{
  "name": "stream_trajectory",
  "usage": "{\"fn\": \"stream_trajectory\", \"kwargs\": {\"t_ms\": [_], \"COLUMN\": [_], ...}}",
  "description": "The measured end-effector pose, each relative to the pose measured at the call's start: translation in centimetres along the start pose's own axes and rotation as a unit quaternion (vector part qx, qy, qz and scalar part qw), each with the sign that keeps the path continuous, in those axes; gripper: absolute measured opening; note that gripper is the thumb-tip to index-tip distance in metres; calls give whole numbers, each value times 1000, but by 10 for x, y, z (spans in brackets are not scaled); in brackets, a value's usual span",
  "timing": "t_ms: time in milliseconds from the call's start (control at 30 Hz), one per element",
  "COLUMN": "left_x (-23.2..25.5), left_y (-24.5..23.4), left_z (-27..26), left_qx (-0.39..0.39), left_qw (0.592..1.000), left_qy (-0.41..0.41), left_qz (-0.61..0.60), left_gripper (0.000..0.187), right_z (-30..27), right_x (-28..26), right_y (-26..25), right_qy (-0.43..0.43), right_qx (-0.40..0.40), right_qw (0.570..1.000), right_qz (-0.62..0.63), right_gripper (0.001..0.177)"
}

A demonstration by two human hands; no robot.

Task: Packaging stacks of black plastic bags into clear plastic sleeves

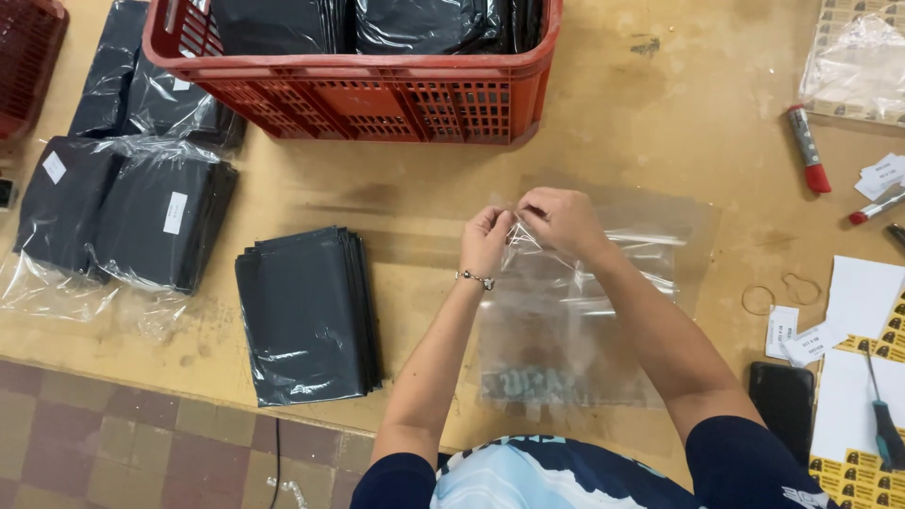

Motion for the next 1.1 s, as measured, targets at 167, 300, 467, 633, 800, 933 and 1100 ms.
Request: {"fn": "stream_trajectory", "kwargs": {"t_ms": [167,300,467,633,800,933,1100], "left_x": [14,53,85,105,112,145,189], "left_y": [-5,-12,-48,-120,-194,-252,-408], "left_z": [-6,-24,-40,-53,-50,-34,-20], "left_qx": [4,47,113,201,209,250,310], "left_qw": [998,997,989,946,917,895,913], "left_qy": [2,10,-22,-99,-83,-38,213], "left_qz": [-69,-65,-93,-232,-328,-367,157], "left_gripper": [14,9,16,20,17,12,90], "right_z": [3,9,-22,-89,-112,-81,-21], "right_x": [30,49,34,51,-1,-55,-188], "right_y": [18,19,-34,-4,27,77,66], "right_qy": [33,25,-18,29,209,221,290], "right_qx": [3,14,-12,-149,-173,-70,-56], "right_qw": [998,971,988,848,862,890,762], "right_qz": [-58,-238,150,508,429,392,577], "right_gripper": [10,39,67,122,90,15,14]}}
Point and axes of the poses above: each hand's wrist, its own z-axis towards the middle knuckle, its own y-axis out of the palm, x = y × z, the point moved 3 cm from there along z, towards the middle knuckle, and after that the axes turned 12 degrees about -z, right-handed, at the moved point
